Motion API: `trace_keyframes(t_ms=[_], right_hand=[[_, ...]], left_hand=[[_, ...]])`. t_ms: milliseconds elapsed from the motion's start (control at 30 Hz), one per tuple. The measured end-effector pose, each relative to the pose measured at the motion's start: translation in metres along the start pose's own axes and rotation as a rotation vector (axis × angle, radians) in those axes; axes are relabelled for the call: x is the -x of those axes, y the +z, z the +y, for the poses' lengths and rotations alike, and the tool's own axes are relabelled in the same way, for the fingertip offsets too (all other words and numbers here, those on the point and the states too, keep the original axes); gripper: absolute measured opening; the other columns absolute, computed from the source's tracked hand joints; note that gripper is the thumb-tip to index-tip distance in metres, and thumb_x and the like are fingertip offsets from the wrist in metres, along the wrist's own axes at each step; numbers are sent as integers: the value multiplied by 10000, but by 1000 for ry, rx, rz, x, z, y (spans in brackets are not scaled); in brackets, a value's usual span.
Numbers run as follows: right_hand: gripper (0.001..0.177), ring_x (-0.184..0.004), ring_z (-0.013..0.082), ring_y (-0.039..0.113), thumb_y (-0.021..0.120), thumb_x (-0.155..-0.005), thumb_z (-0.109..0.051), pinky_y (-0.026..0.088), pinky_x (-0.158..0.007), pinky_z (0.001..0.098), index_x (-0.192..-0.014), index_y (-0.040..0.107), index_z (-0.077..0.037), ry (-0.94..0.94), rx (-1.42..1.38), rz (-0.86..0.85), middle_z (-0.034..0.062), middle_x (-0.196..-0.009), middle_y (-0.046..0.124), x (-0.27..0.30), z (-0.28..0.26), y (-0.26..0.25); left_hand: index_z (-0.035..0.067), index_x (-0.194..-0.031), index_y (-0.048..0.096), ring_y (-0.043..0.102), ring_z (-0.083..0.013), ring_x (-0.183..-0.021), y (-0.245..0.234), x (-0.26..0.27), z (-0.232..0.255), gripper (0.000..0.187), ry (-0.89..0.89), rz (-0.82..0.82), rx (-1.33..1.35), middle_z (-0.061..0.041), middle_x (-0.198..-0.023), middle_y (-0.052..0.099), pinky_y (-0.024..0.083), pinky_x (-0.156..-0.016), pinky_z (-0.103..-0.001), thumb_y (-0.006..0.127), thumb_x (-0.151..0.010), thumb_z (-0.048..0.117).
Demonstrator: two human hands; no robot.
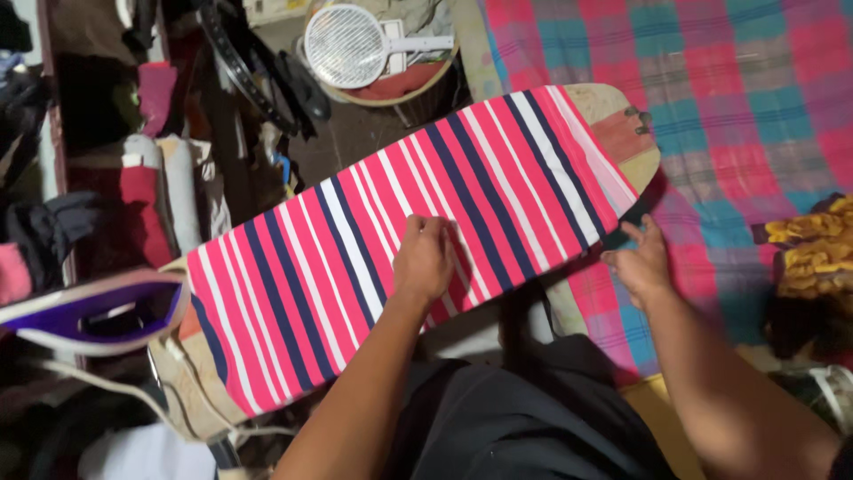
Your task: The person unfolds a striped shirt and places it on an ironing board. They then use a purple iron to press the shirt, smoothing out wrinkles across the fabric.
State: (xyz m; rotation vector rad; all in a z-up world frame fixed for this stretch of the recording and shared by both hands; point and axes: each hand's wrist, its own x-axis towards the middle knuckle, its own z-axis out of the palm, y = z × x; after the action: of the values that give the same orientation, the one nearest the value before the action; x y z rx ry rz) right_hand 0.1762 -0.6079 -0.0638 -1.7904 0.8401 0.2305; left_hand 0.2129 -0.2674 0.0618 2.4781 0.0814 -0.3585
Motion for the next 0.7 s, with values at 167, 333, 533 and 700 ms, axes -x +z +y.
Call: trace_keyframes(t_ms=[167,333,533,700], right_hand=[[1115,-997,247,696,729,-760,98,546,-870,374,-1649,75,-63,-7,22,-223,183,-1398,567,-17,0,-9],[1053,-957,242,693,807,-791,-4,562,-877,368,-1624,164,1,-108,153,-297,211,-1089,706,-34,23,-10],[712,-917,215,699,768,-872,-76,556,-840,350,-1487,434,55,-173,292,-263,171,-1011,736,-71,65,-20],[397,-1004,215,702,728,-943,-90,553,-882,332,-1298,659,74,-246,215,-301,181,-1141,748,-97,84,-24]], left_hand=[[96,-1220,650,655,-394,-1063,27,9,28,276,-35,33,-15,-153,-1236,579,545,-849,-504,546,-1001,226],[108,-1223,650,662,-388,-1033,39,26,42,279,-103,-19,-41,-148,-1226,580,547,-836,-504,507,-1015,226],[94,-1224,653,661,-395,-1027,44,31,42,290,-120,6,-73,-155,-1217,589,544,-836,-502,495,-1029,239],[98,-1210,656,663,-388,-1026,45,35,43,291,-168,-10,-69,-159,-1227,578,546,-833,-491,485,-1020,237]])
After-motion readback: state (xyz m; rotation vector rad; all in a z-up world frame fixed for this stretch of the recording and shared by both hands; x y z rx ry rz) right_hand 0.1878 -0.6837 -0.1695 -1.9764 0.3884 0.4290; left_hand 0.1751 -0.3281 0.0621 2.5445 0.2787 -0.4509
